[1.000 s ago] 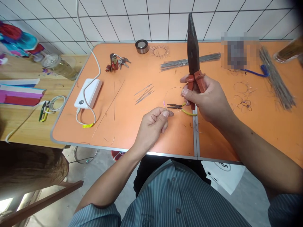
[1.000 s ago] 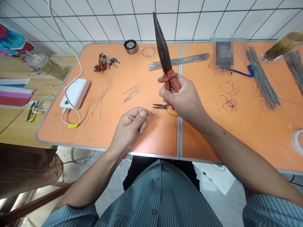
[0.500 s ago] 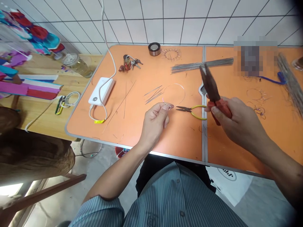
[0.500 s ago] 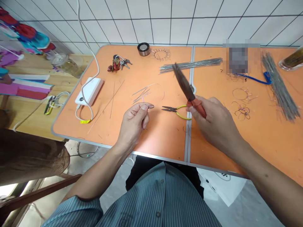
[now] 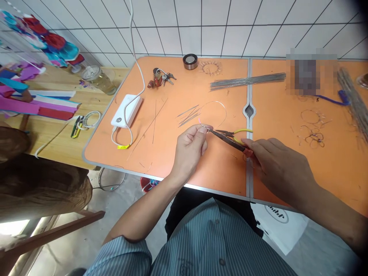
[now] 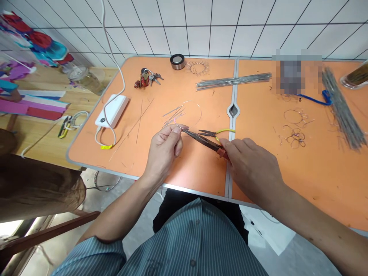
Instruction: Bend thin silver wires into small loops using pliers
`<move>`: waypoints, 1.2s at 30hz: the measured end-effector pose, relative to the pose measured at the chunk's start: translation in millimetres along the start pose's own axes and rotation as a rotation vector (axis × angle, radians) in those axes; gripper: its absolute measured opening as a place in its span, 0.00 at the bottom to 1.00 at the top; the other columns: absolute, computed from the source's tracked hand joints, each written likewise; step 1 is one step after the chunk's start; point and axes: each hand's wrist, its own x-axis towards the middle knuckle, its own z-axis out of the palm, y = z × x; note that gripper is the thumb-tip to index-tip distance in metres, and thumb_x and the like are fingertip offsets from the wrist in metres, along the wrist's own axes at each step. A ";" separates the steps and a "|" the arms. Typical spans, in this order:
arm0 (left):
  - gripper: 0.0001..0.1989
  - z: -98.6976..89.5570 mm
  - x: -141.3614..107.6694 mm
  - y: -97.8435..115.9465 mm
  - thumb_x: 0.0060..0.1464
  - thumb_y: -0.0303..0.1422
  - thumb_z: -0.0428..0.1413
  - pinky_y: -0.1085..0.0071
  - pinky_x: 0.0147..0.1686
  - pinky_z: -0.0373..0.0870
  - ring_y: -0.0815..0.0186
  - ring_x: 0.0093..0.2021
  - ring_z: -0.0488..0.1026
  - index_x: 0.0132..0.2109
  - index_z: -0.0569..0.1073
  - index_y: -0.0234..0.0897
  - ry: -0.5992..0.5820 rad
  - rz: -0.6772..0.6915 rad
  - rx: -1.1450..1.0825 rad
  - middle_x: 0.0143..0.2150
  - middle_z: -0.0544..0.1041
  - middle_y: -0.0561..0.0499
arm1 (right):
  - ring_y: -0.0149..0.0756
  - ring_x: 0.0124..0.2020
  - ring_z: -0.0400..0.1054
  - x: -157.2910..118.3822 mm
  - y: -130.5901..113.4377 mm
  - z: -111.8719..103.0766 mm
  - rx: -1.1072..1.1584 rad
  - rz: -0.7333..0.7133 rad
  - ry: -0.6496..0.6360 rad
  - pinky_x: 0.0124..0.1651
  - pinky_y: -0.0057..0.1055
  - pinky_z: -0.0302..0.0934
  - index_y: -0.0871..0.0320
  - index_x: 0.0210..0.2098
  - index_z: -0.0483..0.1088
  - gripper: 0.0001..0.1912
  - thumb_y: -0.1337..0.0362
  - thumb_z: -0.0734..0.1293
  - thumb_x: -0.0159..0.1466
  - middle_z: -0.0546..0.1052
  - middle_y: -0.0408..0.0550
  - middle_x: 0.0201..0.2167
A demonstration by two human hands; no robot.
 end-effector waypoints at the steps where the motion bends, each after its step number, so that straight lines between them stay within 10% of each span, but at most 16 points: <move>1: 0.18 -0.4 -0.4 0.5 0.68 0.50 0.62 0.69 0.23 0.47 0.70 0.20 0.51 0.44 0.83 0.38 0.001 -0.001 0.002 0.18 0.61 0.60 | 0.49 0.40 0.75 0.6 0.4 0.2 -0.008 -0.006 0.003 0.33 0.41 0.56 0.62 0.61 0.76 0.17 0.67 0.60 0.79 0.86 0.53 0.41; 36: 0.18 -4.8 1.6 -0.5 0.68 0.47 0.63 0.69 0.23 0.47 0.71 0.21 0.52 0.37 0.79 0.38 -0.039 -0.007 0.017 0.19 0.61 0.59 | 0.49 0.38 0.70 6.9 6.4 -6.3 0.000 0.004 -0.075 0.32 0.41 0.51 0.58 0.52 0.78 0.18 0.61 0.56 0.81 0.80 0.52 0.34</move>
